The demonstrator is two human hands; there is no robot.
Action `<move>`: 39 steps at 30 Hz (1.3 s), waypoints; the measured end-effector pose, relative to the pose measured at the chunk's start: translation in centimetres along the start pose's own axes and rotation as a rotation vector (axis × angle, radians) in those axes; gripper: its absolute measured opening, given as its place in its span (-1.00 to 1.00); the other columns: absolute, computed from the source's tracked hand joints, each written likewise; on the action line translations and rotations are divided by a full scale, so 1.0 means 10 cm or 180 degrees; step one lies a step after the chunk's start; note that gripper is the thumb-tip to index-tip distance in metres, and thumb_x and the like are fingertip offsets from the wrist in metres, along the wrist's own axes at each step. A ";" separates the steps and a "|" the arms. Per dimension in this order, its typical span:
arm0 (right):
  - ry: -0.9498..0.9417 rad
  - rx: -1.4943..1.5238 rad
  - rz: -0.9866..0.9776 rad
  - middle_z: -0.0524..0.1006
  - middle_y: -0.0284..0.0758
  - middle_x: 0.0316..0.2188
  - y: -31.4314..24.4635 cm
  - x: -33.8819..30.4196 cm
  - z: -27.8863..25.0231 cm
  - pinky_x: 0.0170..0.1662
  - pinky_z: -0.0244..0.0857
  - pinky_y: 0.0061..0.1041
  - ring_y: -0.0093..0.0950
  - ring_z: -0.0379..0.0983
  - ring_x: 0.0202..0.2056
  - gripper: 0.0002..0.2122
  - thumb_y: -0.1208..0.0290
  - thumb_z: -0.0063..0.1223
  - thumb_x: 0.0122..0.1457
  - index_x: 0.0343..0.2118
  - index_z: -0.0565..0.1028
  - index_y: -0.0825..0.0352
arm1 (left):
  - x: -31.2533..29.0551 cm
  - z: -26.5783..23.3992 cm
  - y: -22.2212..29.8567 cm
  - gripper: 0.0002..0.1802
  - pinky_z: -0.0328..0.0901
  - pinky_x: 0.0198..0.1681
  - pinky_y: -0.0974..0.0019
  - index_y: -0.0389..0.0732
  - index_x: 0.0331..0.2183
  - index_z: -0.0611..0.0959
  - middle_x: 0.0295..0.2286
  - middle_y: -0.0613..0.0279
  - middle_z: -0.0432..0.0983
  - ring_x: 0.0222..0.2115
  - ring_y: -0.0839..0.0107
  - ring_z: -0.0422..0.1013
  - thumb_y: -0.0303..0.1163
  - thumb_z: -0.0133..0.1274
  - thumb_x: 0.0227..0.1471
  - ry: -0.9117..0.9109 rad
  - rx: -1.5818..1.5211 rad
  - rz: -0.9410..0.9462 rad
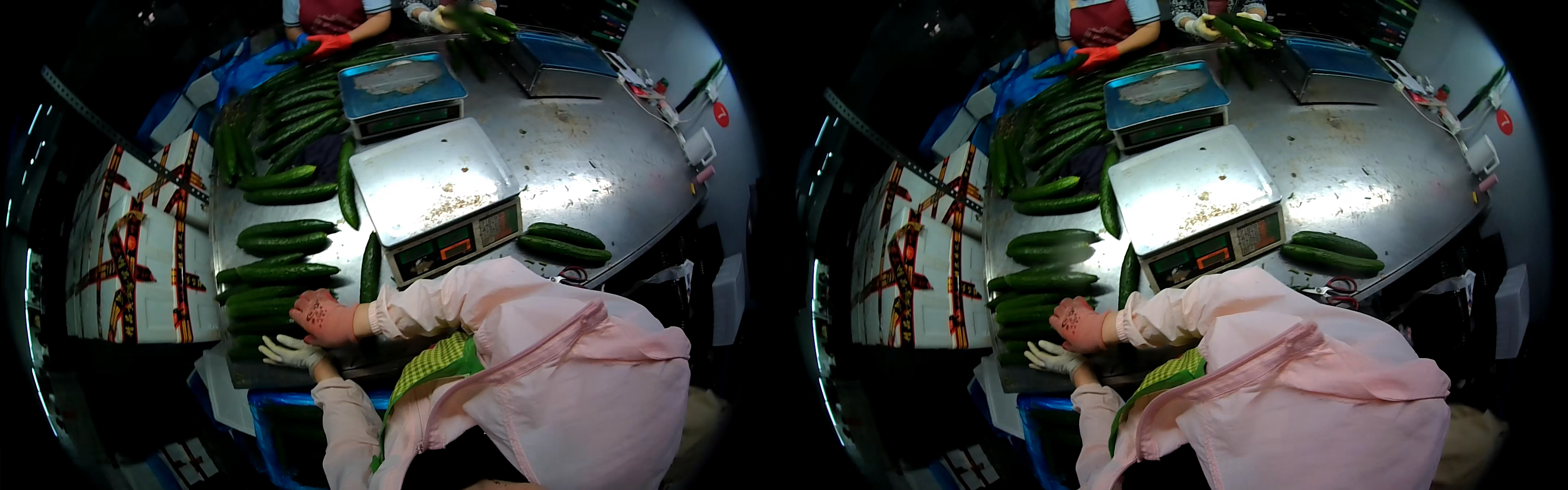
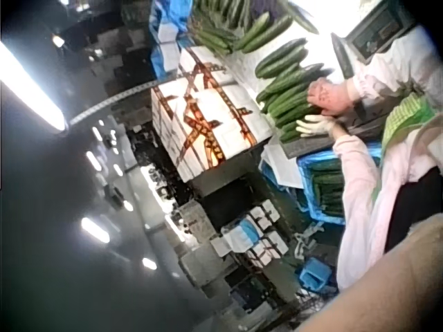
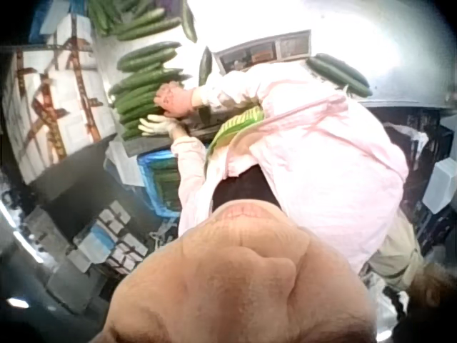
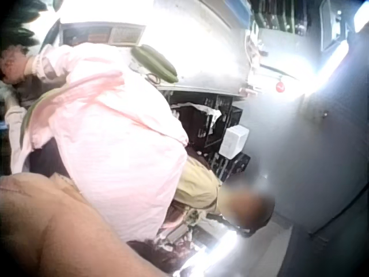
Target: The person weighs cucumbers on a scale and places them into a blue plastic-lined crate.
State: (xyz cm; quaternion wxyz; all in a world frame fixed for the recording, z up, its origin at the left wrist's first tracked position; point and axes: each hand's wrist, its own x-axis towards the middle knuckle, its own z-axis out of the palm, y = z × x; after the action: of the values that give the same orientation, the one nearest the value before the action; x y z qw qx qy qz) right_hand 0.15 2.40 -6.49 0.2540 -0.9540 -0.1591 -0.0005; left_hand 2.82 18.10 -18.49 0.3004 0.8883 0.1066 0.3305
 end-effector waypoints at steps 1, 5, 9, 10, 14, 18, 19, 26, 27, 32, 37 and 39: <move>0.0089 0.0030 -0.0029 0.40 -0.17 -0.10 0.04 0.00 0.03 -0.01 0.17 -0.13 -0.17 0.27 0.02 -0.47 0.13 0.17 -0.03 -0.05 0.36 0.35 | -0.01 0.00 0.08 -0.53 -0.14 0.30 -0.14 -0.25 0.03 0.46 0.10 -0.11 0.25 0.20 -0.04 0.06 -0.13 -0.20 0.27 -0.0024 -0.0018 -0.0133; -0.0150 0.0037 0.0049 0.38 -0.15 -0.08 0.01 0.00 -0.03 -0.01 0.16 -0.12 -0.16 0.24 0.03 -0.46 0.13 0.17 -0.03 -0.04 0.34 0.36 | 0.02 -0.01 0.00 -0.52 -0.12 0.30 -0.12 -0.23 0.05 0.46 0.12 -0.11 0.23 0.23 -0.04 0.02 -0.11 -0.21 0.27 -0.0128 0.0042 0.0114; -0.0101 0.0105 0.0030 0.38 -0.15 -0.08 0.02 -0.03 -0.06 0.00 0.15 -0.13 -0.16 0.24 0.03 -0.47 0.14 0.16 -0.02 -0.05 0.34 0.37 | -0.02 0.00 0.08 -0.55 -0.10 0.29 -0.12 -0.22 0.06 0.45 0.12 -0.09 0.24 0.23 -0.04 0.03 -0.15 -0.18 0.27 -0.0037 0.0077 -0.0081; -0.0092 0.0104 0.0027 0.38 -0.14 -0.08 0.02 -0.05 -0.07 0.00 0.15 -0.13 -0.16 0.24 0.03 -0.47 0.14 0.16 -0.02 -0.05 0.34 0.37 | -0.02 0.00 0.12 -0.56 -0.09 0.29 -0.11 -0.22 0.05 0.45 0.12 -0.09 0.24 0.22 -0.04 0.04 -0.17 -0.16 0.26 -0.0020 0.0050 -0.0079; -0.0043 0.0189 -0.0069 0.38 -0.14 -0.09 -0.05 -0.20 -0.14 0.01 0.15 -0.14 -0.16 0.25 0.02 -0.47 0.14 0.17 -0.02 -0.04 0.34 0.36 | -0.04 0.01 0.09 -0.61 -0.06 0.28 -0.10 -0.23 0.03 0.46 0.11 -0.09 0.25 0.20 -0.06 0.07 -0.26 -0.11 0.25 0.0101 0.0080 0.0161; 0.0037 0.0394 -0.0248 0.38 -0.13 -0.08 -0.10 -0.47 -0.29 0.02 0.14 -0.15 -0.15 0.25 0.02 -0.46 0.14 0.17 -0.01 -0.02 0.35 0.36 | -0.03 0.11 -0.08 -0.61 -0.06 0.28 -0.09 -0.24 0.01 0.47 0.10 -0.11 0.25 0.19 -0.07 0.09 -0.23 -0.13 0.26 0.0267 0.0002 0.0144; 0.0193 0.0422 -0.0293 0.39 -0.14 -0.12 -0.09 -0.55 -0.28 0.00 0.16 -0.15 -0.15 0.26 0.00 -0.50 0.14 0.16 -0.01 -0.07 0.36 0.36 | -0.03 0.14 -0.12 -0.60 -0.07 0.28 -0.10 -0.24 0.01 0.47 0.10 -0.11 0.25 0.19 -0.08 0.09 -0.21 -0.15 0.26 0.0238 0.0027 0.0136; 0.0824 0.0599 -0.0449 0.42 -0.17 -0.17 -0.10 -1.05 -0.49 -0.02 0.18 -0.19 -0.18 0.29 -0.03 -0.56 0.13 0.14 -0.01 -0.14 0.40 0.34 | 0.01 -0.09 0.30 -0.51 -0.07 0.26 -0.14 -0.23 0.04 0.47 0.14 -0.14 0.21 0.19 -0.15 0.04 -0.08 -0.20 0.27 -0.0148 0.0143 -0.0185; 0.0875 0.0632 -0.0476 0.42 -0.17 -0.18 -0.11 -1.11 -0.54 -0.01 0.17 -0.19 -0.19 0.29 -0.04 -0.55 0.13 0.14 -0.01 -0.14 0.40 0.34 | 0.02 -0.12 0.32 -0.51 -0.06 0.25 -0.15 -0.22 0.04 0.47 0.14 -0.14 0.20 0.19 -0.17 0.03 -0.08 -0.20 0.26 -0.0171 0.0143 -0.0282; 0.0808 0.0823 -0.0404 0.43 -0.16 -0.16 -0.06 -1.44 -0.72 0.00 0.17 -0.20 -0.18 0.31 -0.05 -0.55 0.15 0.12 0.05 -0.08 0.39 0.35 | 0.06 0.00 0.15 -0.51 -0.02 0.23 -0.17 -0.20 0.03 0.49 0.15 -0.14 0.19 0.19 -0.20 0.02 -0.06 -0.19 0.26 -0.0120 0.0211 -0.0201; 0.1401 0.0971 -0.0389 0.46 -0.17 -0.16 0.10 -1.87 -0.73 -0.08 0.25 -0.20 -0.19 0.36 -0.08 -0.52 0.20 0.14 0.09 0.01 0.35 0.37 | 0.05 0.05 0.14 -0.50 0.00 0.23 -0.16 -0.17 0.03 0.50 0.15 -0.13 0.19 0.19 -0.18 0.03 -0.03 -0.20 0.26 -0.0159 0.0194 -0.0245; 0.1830 0.0908 -0.0505 0.49 -0.20 -0.20 0.20 -2.00 -0.83 -0.12 0.30 -0.27 -0.22 0.41 -0.15 -0.52 0.31 0.21 0.04 0.01 0.36 0.35 | 0.06 0.03 0.15 -0.50 0.00 0.23 -0.15 -0.16 0.03 0.50 0.15 -0.13 0.19 0.19 -0.17 0.03 -0.02 -0.21 0.26 -0.0210 0.0254 -0.0332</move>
State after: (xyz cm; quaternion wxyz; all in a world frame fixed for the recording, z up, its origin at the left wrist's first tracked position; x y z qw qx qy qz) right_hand -17.60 -9.34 -1.82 0.4187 -0.8543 -0.1531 -0.2672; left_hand 3.42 17.01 -17.49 0.2850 0.9033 0.1559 0.2804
